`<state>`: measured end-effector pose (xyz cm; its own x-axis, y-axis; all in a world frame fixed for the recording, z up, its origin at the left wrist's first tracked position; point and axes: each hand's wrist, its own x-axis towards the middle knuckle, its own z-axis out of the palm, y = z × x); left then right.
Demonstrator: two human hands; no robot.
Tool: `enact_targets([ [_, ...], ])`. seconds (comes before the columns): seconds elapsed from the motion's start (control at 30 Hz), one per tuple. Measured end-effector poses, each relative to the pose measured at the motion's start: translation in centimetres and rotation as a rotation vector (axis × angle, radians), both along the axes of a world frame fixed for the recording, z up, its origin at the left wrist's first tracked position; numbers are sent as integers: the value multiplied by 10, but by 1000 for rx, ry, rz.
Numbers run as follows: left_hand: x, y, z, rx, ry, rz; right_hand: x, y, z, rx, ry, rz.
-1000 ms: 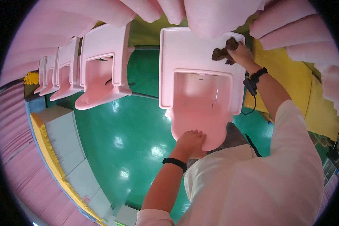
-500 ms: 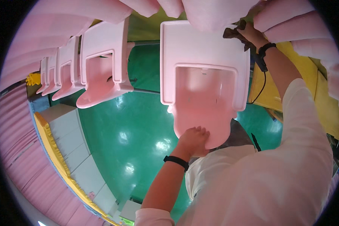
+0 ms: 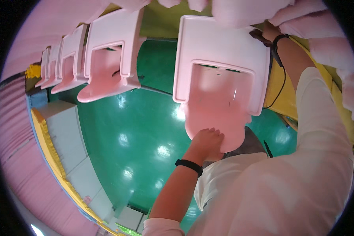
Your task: Wiping down pink children's high chairs with a cloth.
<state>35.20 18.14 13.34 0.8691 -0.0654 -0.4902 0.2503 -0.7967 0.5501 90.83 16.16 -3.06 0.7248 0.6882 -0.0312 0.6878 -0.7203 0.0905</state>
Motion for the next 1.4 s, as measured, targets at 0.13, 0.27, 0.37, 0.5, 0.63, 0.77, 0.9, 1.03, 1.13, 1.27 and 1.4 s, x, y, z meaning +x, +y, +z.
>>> enact_targets([
  [0.13,-1,-1,3,-21,1,55,10,25,-8,-504,-163,165],
  [0.27,3,1,7,7,72,-23,1,19,0,-506,-231,246],
  [0.37,2,3,7,-1,158,-42,-35,23,28,-479,-92,174],
  [0.5,10,3,11,-16,170,-79,51,-44,-6,-219,-225,92],
  [0.63,16,5,12,-21,211,-134,106,-74,-3,-2,-383,259],
  [0.77,2,3,4,2,144,-81,63,-81,0,-117,-239,105],
  [0.9,9,2,10,13,157,-114,21,-77,20,-232,-99,-66],
  [1.03,0,1,2,-16,70,-63,-79,-31,60,103,66,-144],
  [1.13,3,1,2,-22,21,-66,-76,-26,48,97,-20,170],
  [1.27,0,1,0,6,-14,-55,-67,-28,41,-6,138,234],
  [1.4,0,1,-2,-3,-10,-54,-24,-56,25,-34,128,359],
])
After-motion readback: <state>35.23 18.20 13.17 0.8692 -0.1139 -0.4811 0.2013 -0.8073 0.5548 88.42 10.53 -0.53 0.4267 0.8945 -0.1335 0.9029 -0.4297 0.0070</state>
